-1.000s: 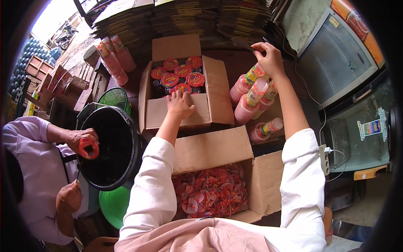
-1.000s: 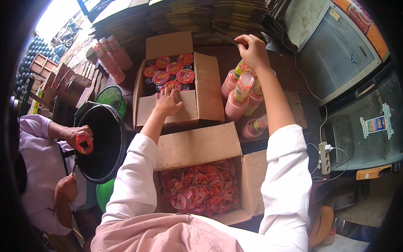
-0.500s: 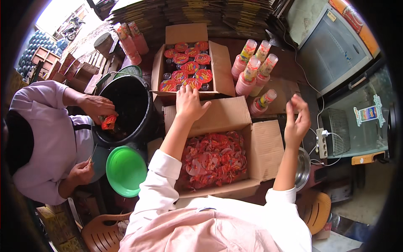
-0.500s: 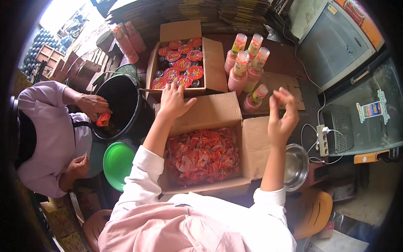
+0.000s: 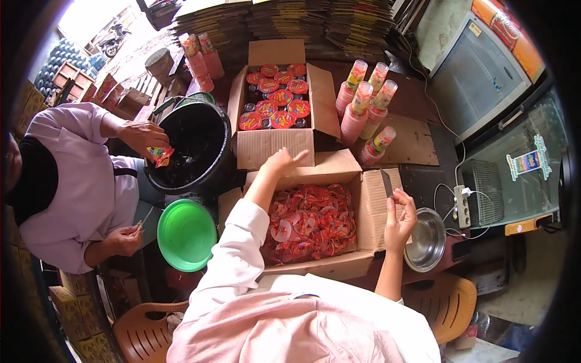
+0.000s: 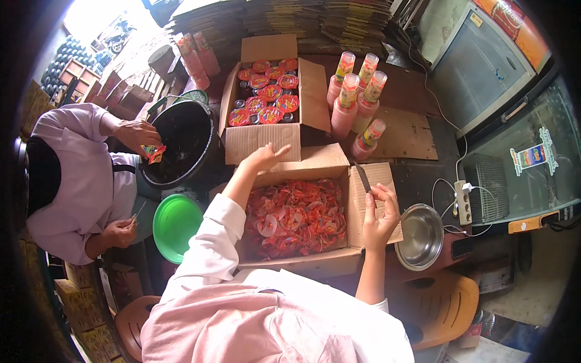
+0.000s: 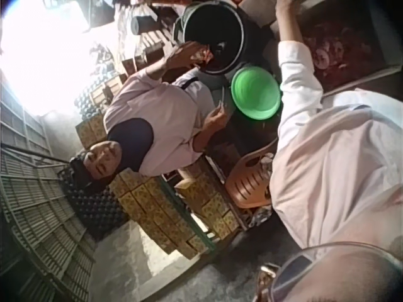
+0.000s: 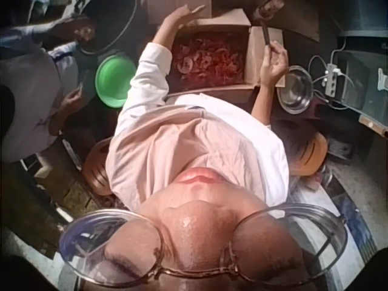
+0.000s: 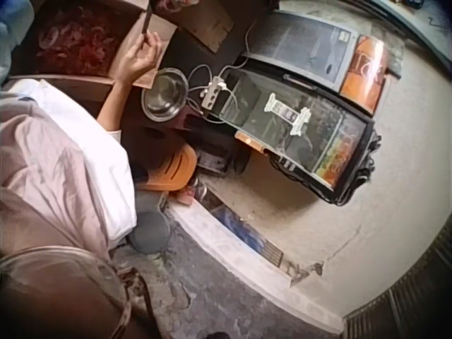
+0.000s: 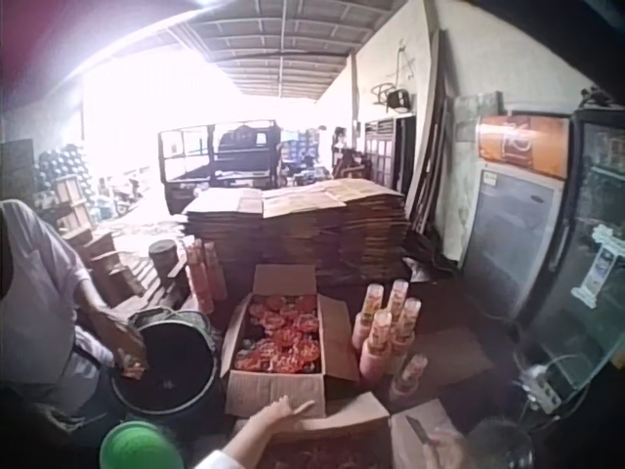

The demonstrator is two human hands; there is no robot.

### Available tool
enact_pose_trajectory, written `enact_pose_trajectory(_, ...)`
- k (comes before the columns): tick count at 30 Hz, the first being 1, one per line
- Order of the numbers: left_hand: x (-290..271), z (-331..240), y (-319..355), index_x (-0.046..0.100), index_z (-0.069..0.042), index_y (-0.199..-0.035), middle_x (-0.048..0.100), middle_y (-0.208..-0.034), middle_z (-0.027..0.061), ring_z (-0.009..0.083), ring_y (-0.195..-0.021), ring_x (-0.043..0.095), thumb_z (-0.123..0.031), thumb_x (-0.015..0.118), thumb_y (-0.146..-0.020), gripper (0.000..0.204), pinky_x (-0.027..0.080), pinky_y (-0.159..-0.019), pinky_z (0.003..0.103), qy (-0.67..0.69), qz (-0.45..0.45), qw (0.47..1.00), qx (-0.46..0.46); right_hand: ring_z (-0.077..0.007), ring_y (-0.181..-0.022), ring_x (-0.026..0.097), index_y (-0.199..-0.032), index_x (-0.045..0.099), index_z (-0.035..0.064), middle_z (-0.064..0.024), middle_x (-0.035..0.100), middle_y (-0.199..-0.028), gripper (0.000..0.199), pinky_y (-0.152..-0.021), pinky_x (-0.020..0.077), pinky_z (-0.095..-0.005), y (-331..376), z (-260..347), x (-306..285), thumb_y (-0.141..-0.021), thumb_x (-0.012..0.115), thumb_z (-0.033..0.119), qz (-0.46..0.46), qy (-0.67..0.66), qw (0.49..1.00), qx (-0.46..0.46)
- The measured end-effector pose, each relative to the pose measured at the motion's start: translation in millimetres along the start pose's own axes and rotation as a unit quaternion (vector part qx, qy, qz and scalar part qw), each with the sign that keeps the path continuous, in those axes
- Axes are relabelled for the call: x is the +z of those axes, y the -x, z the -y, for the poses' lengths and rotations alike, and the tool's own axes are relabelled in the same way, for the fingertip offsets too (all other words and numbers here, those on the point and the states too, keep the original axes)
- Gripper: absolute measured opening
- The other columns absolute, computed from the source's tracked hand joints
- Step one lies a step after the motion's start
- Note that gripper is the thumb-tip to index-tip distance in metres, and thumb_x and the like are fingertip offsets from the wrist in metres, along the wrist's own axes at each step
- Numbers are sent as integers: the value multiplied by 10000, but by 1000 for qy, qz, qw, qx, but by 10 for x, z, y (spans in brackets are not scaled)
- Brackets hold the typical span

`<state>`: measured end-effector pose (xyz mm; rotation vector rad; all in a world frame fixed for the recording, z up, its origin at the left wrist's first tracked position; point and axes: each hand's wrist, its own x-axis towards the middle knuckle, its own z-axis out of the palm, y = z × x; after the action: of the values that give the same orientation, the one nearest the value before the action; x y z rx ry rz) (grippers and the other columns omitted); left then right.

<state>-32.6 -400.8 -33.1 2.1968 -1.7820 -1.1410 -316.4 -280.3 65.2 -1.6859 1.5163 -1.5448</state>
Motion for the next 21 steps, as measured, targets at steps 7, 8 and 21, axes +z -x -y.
enact_pose_trajectory(7,45,-6,-662,-207,-30,-1301,134,-1377,277,387,-1220,287,-731,370,-710,1084,216,-998,510,327,-44,940,-82,-185,-881,554,-837,589,-15,-107,587,-894,72,-742,437,-273,-18,3,14,-766,578,-14,-11,21,1000,-13)
enact_pose_trajectory(8,56,-65,-676,-291,-64,-1282,106,-1387,273,398,-1260,217,-737,387,-696,1121,211,-1000,505,547,-124,803,-201,-186,-873,553,-837,589,-14,-111,587,-895,72,-738,439,-275,-30,4,27,-766,577,-16,-8,21,1000,-3)
enact_pose_trajectory(21,-316,-35,-795,164,-161,-1367,56,-1443,100,334,-1317,-28,-408,455,-820,667,37,-1037,501,831,-107,532,-120,-161,-761,554,-851,589,-10,-119,583,-906,88,-713,440,-271,-153,-150,78,-765,572,-19,-16,40,999,7)
